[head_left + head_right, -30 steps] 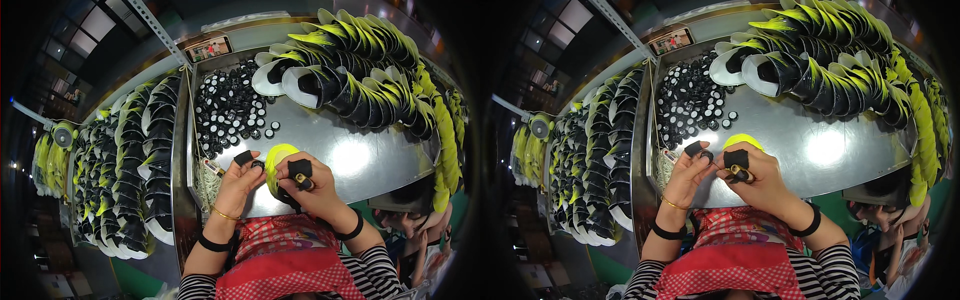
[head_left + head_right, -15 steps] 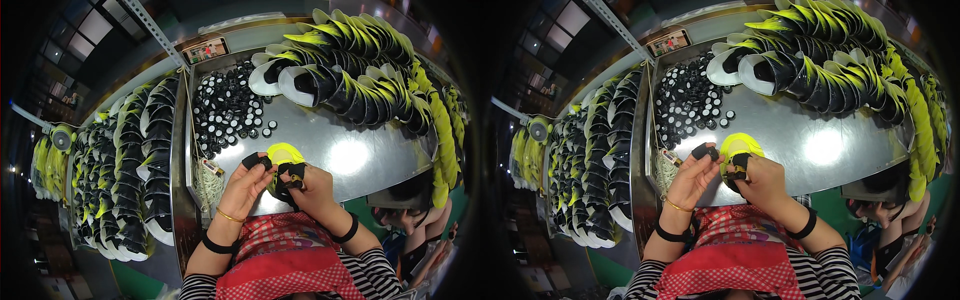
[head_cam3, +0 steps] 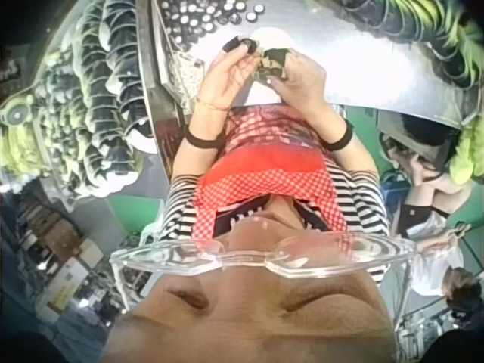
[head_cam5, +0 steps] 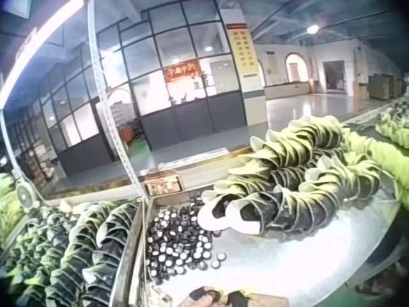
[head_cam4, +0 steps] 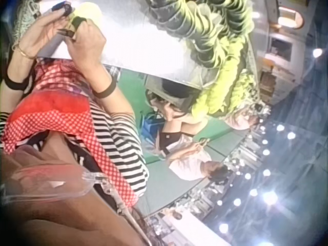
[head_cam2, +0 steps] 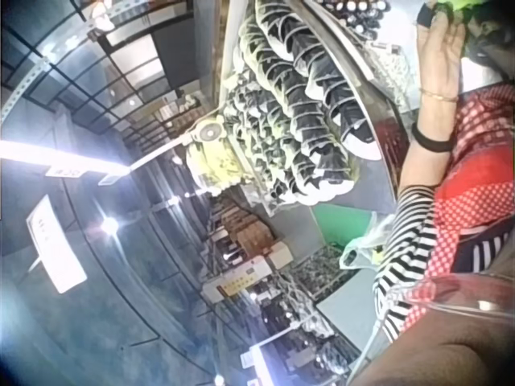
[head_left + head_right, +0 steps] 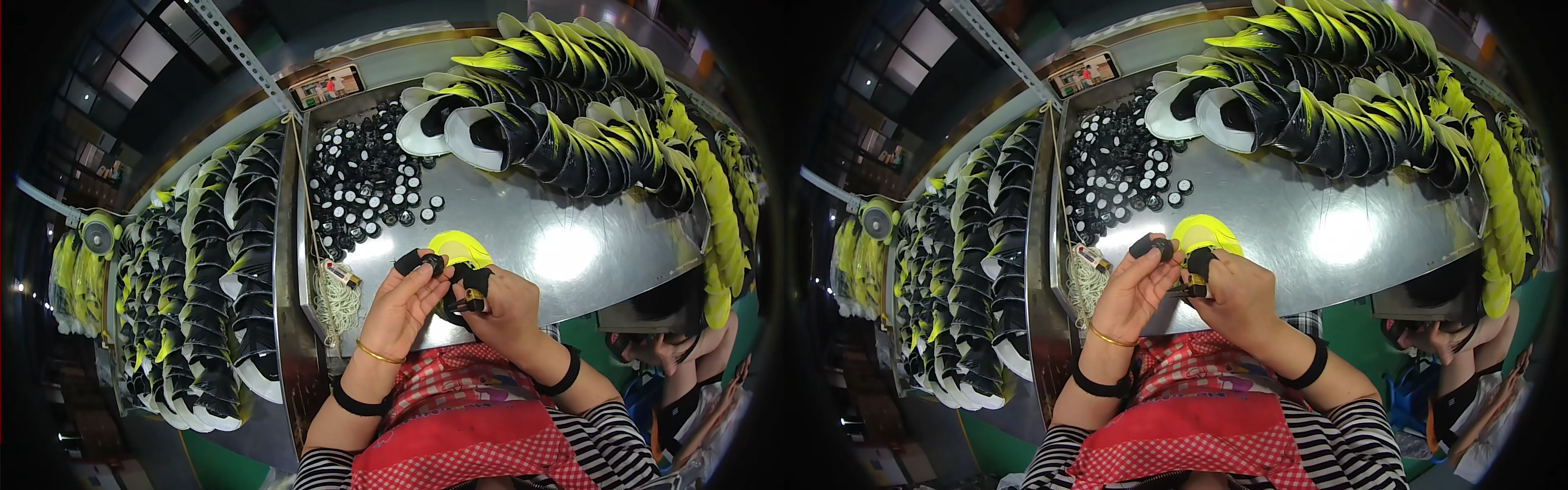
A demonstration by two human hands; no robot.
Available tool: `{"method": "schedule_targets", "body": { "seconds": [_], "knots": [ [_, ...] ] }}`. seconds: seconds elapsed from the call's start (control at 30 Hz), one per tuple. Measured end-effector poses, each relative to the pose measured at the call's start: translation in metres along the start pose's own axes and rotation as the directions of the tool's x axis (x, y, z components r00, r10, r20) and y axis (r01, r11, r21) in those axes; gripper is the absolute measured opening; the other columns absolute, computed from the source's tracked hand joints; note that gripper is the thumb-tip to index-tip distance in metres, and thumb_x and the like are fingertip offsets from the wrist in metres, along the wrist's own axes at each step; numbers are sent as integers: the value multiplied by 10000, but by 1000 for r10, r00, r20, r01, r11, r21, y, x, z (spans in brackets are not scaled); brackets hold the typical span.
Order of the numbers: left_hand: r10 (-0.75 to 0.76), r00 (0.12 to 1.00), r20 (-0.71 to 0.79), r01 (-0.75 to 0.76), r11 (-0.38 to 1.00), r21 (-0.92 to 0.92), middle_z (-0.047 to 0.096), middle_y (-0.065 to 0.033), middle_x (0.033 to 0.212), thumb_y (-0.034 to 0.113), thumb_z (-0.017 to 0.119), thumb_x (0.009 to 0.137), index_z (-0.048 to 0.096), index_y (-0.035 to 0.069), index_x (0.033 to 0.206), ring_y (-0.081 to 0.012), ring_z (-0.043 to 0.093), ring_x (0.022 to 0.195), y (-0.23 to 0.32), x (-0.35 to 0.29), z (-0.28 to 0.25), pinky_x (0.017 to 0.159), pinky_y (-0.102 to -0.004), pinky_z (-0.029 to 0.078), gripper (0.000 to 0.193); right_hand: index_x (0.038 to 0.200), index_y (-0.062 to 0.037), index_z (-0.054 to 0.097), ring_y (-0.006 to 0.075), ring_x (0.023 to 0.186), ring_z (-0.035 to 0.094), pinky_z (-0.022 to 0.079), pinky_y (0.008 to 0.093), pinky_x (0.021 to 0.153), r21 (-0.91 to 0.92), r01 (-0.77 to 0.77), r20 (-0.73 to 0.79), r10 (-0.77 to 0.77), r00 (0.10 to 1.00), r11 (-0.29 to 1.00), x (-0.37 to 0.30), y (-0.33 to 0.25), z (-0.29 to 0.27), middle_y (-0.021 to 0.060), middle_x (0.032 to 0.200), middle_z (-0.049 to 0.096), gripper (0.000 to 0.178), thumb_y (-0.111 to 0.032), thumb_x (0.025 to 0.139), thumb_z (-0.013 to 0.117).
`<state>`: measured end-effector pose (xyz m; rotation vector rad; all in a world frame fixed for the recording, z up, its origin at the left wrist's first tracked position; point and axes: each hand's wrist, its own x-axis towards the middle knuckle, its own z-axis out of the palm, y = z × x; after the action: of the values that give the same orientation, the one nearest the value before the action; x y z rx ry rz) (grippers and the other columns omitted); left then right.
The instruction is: Trimming and inspecting shoe upper components at a manufacturing workstation.
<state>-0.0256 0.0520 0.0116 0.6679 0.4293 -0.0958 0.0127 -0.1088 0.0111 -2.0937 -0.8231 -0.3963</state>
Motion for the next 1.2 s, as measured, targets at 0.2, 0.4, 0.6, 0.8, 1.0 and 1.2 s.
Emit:
{"method": "schedule_targets", "body": {
  "seconds": [0.2, 0.4, 0.6, 0.8, 1.0, 1.2],
  "knots": [
    [-7, 998, 58, 8, 1000, -21, 607, -133, 1056, 50, 537, 890, 533, 26, 1095, -191, 601, 971, -6, 2, -3, 842, -287, 526, 206, 774, -75, 556, 252, 612, 585, 459, 343, 512, -37, -8, 3, 8, 1000, 999, -1, -1, -1, 71, 706, 570, 268, -135, 607, 757],
    [42, 992, 122, -57, 991, 122, 629, -95, 1042, 75, 559, 887, 552, 60, 1085, -127, 607, 899, -15, -1, 1, 790, -217, 491, 199, 785, -70, 565, 256, 602, 585, 457, 342, 508, 6, -2, -50, 2, 999, 1000, -1, -1, 2, 74, 690, 571, 241, -147, 649, 748],
    [32, 996, 78, -34, 999, 32, 613, -77, 1034, 134, 557, 900, 547, 33, 1097, -113, 579, 844, -14, 0, 0, 742, -246, 480, 221, 790, -97, 600, 251, 609, 592, 454, 339, 508, 149, -82, -40, 88, 995, 985, -3, 4, 0, 60, 697, 588, 202, -174, 677, 749],
    [32, 997, 72, -35, 999, 42, 634, -49, 1036, 117, 567, 893, 565, 62, 1083, -67, 579, 837, -18, 3, -3, 713, -181, 465, 198, 799, -114, 611, 247, 619, 593, 454, 333, 516, 73, -44, -16, 45, 999, 996, -3, -2, -5, 59, 693, 585, 220, -165, 640, 755],
    [-74, 992, 104, 74, 997, 5, 634, -45, 1036, 128, 567, 897, 559, 58, 1099, -61, 575, 828, -20, 5, -5, 689, -182, 464, 214, 772, -104, 590, 247, 593, 580, 447, 336, 504, 30, -43, -19, 44, 999, 999, -6, 2, -5, 60, 658, 561, 226, -168, 626, 750],
    [-68, 992, 104, 71, 997, -26, 633, -48, 1040, 131, 568, 897, 552, 56, 1110, -57, 576, 821, -19, 5, -6, 668, -175, 462, 226, 756, -94, 569, 244, 580, 577, 443, 336, 496, 19, -58, -18, 58, 998, 998, -7, 2, -5, 60, 646, 555, 246, -185, 624, 755]
  ]
}}
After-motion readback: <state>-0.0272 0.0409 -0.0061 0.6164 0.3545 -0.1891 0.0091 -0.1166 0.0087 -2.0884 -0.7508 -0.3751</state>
